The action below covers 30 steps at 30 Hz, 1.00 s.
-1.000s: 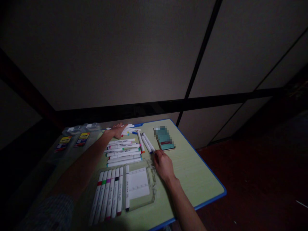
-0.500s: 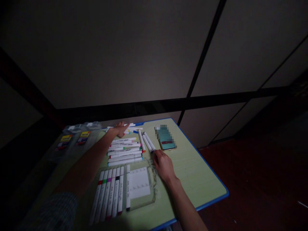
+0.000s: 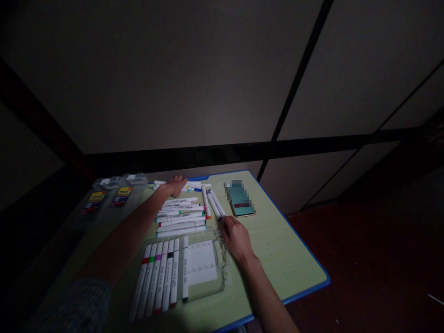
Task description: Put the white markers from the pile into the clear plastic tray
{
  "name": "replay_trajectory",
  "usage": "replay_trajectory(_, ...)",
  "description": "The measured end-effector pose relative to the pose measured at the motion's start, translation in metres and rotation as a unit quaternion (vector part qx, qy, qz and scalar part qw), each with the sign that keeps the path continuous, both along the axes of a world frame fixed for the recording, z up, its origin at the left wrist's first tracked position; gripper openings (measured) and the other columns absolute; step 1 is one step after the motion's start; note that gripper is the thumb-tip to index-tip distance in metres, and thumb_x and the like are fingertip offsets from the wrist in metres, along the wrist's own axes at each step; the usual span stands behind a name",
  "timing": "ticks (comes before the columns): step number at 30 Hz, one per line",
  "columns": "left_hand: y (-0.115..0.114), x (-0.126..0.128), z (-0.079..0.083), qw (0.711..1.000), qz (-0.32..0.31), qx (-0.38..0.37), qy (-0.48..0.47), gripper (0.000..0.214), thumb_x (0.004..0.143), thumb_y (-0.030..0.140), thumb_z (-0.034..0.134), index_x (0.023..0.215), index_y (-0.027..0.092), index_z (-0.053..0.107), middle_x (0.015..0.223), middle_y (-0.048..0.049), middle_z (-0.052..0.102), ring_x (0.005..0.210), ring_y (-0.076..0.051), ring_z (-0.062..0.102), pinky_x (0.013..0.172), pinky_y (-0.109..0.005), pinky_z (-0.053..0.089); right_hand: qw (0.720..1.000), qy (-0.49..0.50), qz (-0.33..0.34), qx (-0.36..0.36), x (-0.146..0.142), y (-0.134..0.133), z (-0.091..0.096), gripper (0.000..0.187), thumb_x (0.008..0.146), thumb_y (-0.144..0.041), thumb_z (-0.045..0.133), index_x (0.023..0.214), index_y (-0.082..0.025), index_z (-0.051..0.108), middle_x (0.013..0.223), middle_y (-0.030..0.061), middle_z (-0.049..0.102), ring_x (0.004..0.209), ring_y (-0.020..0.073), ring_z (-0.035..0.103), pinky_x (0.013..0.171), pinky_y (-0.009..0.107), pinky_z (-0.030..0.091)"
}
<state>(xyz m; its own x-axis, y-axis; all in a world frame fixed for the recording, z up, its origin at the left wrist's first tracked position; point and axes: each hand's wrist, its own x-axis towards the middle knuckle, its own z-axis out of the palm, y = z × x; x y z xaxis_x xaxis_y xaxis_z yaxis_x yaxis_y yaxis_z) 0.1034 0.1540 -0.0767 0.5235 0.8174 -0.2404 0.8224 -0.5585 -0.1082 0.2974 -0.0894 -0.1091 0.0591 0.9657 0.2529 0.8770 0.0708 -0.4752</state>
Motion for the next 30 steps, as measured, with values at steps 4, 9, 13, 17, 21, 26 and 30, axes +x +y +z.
replay_trajectory(4, -0.004, 0.003, 0.001, 1.0, -0.014, 0.009, 0.004, 0.076, 0.058, -0.001, 0.058, 0.128, 0.016, 0.034, 0.129, -0.0184, 0.04, 0.118, -0.031, 0.039, 0.093, -0.042, 0.036, 1.0, -0.005, 0.002, -0.001, 0.0, 0.0, 0.0, 0.016, 0.08, -0.015, 0.043, 0.088, -0.019, 0.056, 0.083, 0.0046, 0.061, 0.072, 0.016, 0.057, 0.065, 0.024, 0.041)
replay_trajectory(9, -0.006, 0.0, 0.002, 0.999, -0.033, 0.004, -0.005, 0.063, 0.063, 0.004, 0.059, 0.123, 0.016, 0.043, 0.126, -0.0165, 0.048, 0.113, -0.029, 0.046, 0.092, -0.038, 0.039, 1.0, -0.009, 0.006, -0.003, -0.001, -0.001, 0.001, 0.017, 0.081, -0.015, 0.041, 0.09, -0.018, 0.056, 0.085, 0.0053, 0.062, 0.074, 0.0165, 0.058, 0.066, 0.024, 0.041)
replay_trajectory(13, -0.009, -0.007, 0.002, 0.999, -0.03, 0.003, -0.015, 0.049, 0.068, 0.014, 0.06, 0.116, 0.017, 0.051, 0.118, -0.0143, 0.055, 0.106, -0.026, 0.054, 0.089, -0.034, 0.043, 1.0, -0.01, 0.006, -0.004, 0.0, 0.0, 0.0, 0.017, 0.081, -0.015, 0.043, 0.091, -0.019, 0.057, 0.086, 0.0056, 0.063, 0.075, 0.0163, 0.058, 0.067, 0.024, 0.04)
replay_trajectory(17, -0.014, -0.01, 0.003, 1.0, -0.013, 0.009, -0.022, 0.04, 0.071, 0.02, 0.057, 0.111, 0.016, 0.056, 0.112, -0.0139, 0.06, 0.101, -0.025, 0.057, 0.085, -0.031, 0.045, 1.0, -0.011, 0.006, -0.003, 0.001, 0.0, -0.002, 0.018, 0.082, -0.016, 0.043, 0.093, -0.018, 0.058, 0.088, 0.0067, 0.064, 0.079, 0.0169, 0.059, 0.068, 0.024, 0.041)
replay_trajectory(21, -0.021, -0.009, 0.006, 0.999, 0.007, 0.017, -0.032, 0.037, 0.073, 0.02, 0.054, 0.11, 0.015, 0.058, 0.111, -0.0144, 0.061, 0.1, -0.025, 0.058, 0.084, -0.032, 0.046, 1.0, -0.013, 0.007, -0.004, 0.001, 0.0, -0.002, 0.018, 0.082, -0.016, 0.044, 0.093, -0.018, 0.058, 0.09, 0.0063, 0.064, 0.08, 0.0167, 0.059, 0.069, 0.024, 0.041)
replay_trajectory(26, -0.03, -0.011, 0.01, 0.998, 0.026, 0.025, -0.051, 0.035, 0.074, 0.018, 0.053, 0.108, 0.015, 0.059, 0.108, -0.0149, 0.062, 0.099, -0.026, 0.058, 0.082, -0.032, 0.046, 1.0, -0.013, 0.007, -0.009, 0.001, -0.001, -0.003, 0.016, 0.085, -0.017, 0.045, 0.095, -0.017, 0.057, 0.091, 0.0059, 0.063, 0.083, 0.0156, 0.059, 0.073, 0.026, 0.044)
replay_trajectory(30, -0.037, -0.015, 0.015, 0.997, 0.028, 0.034, -0.065, 0.034, 0.074, 0.016, 0.05, 0.107, 0.015, 0.059, 0.105, -0.0142, 0.063, 0.096, -0.026, 0.06, 0.079, -0.031, 0.047, 1.0, -0.014, 0.01, -0.02, 0.002, -0.001, -0.005, 0.02, 0.087, -0.028, 0.049, 0.101, -0.015, 0.055, 0.096, 0.004, 0.06, 0.083, 0.0144, 0.059, 0.074, 0.033, 0.048)
